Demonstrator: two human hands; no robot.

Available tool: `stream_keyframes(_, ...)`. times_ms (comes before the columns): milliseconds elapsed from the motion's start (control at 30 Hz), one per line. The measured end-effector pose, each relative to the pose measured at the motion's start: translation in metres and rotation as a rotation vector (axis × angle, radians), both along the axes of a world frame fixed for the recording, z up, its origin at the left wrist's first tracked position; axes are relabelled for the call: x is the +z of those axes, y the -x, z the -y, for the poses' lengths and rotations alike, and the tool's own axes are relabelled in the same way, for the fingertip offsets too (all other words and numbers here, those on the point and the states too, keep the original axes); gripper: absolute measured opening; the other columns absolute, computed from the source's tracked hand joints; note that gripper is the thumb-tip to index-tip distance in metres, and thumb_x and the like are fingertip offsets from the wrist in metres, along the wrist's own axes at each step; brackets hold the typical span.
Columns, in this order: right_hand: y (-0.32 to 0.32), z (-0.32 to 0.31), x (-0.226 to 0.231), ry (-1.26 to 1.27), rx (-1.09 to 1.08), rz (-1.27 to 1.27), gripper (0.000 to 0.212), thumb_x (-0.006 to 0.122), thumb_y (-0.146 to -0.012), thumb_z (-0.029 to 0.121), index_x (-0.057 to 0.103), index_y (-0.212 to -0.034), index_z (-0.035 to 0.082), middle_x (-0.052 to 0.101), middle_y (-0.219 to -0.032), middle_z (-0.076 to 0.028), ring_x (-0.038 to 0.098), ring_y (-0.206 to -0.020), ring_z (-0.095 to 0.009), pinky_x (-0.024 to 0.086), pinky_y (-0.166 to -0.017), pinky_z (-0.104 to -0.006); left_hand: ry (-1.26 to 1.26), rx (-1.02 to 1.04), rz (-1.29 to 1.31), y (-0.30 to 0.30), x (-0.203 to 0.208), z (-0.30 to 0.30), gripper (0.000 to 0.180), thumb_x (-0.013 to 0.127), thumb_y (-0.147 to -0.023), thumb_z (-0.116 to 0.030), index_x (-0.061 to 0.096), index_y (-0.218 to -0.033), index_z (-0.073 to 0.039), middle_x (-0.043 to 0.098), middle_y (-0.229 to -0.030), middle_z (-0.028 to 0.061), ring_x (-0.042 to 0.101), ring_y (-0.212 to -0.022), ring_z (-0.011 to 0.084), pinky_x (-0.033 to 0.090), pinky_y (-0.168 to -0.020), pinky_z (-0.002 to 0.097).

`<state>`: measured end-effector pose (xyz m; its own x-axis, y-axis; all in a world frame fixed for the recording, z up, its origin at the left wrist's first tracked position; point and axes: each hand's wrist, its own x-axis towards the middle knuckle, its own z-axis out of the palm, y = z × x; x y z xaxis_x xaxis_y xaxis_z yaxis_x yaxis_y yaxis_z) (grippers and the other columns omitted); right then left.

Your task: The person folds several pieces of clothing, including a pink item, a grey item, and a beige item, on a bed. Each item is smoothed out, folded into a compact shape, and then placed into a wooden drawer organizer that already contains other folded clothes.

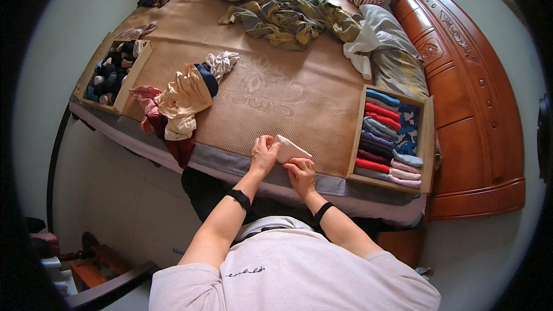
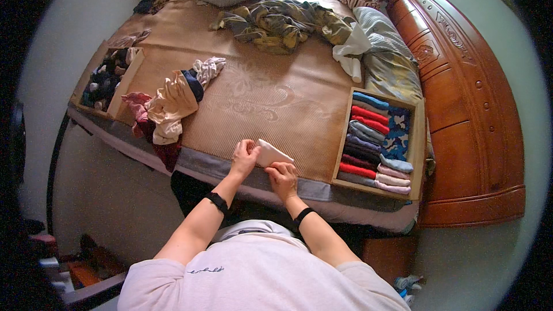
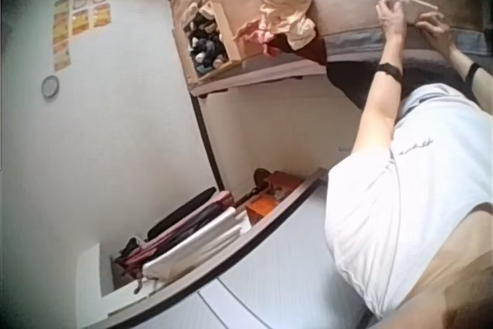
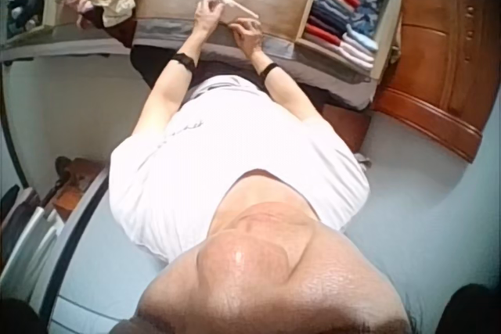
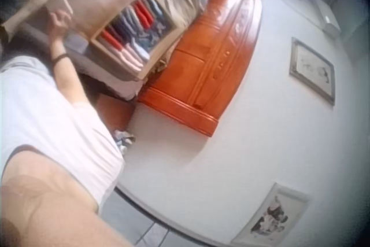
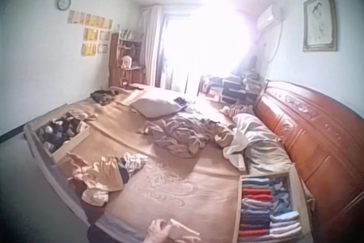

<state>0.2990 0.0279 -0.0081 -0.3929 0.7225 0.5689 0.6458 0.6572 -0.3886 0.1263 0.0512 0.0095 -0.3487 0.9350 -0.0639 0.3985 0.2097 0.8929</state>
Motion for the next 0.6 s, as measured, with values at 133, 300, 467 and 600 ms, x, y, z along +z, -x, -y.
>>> stream_keyframes(133, -0.013, 0.007, -0.001, 0.111, 0.009, -0.170, 0.018, 0.069, -0.080, 0.007, 0.071, -0.097, 0.012, 0.066, -0.107, -0.005, 0.060, -0.102, -0.026, 0.046, -0.093, -0.0380, 0.099, -0.160, -0.271, -0.007, -0.016, -0.011, 0.052, 0.077, -0.073, -0.036, 0.059, -0.111, -0.005, 0.061, -0.112, 0.0145, 0.057, -0.109, 0.0315, 0.045, -0.096, 0.0404)
stream_keyframes(300, -0.012, -0.002, 0.027, 0.067, -0.380, -0.294, 0.032, 0.071, -0.082, 0.009, 0.065, -0.114, 0.005, 0.064, -0.119, -0.014, 0.060, -0.107, -0.030, 0.047, -0.094, -0.0381, 0.237, -0.374, 0.008, 0.008, -0.003, -0.016, 0.042, 0.082, -0.071, -0.026, 0.050, -0.089, -0.005, 0.061, -0.093, 0.0083, 0.060, -0.085, 0.0265, 0.048, -0.083, 0.0348)
stream_keyframes(467, -0.016, -0.039, 0.020, 0.753, 0.041, -0.356, 0.045, 0.077, -0.079, 0.014, 0.061, -0.119, -0.001, 0.065, -0.113, -0.011, 0.061, -0.101, -0.023, 0.048, -0.090, -0.0340, 0.217, -0.449, 0.775, 0.004, 0.002, 0.008, 0.035, 0.075, -0.085, -0.018, 0.050, -0.109, -0.009, 0.059, -0.104, 0.0028, 0.059, -0.096, 0.0166, 0.048, -0.083, 0.0346)
stream_keyframes(600, -0.025, -0.040, 0.051, 1.460, 0.223, -0.497, 0.043, 0.080, -0.079, 0.015, 0.062, -0.115, 0.001, 0.063, -0.100, -0.004, 0.059, -0.094, -0.014, 0.048, -0.085, -0.0284, 0.308, -0.311, 1.064, 0.024, -0.001, 0.028, 0.046, 0.075, -0.085, -0.025, 0.050, -0.121, -0.011, 0.059, -0.113, 0.0039, 0.059, -0.101, 0.0178, 0.048, -0.086, 0.0378)
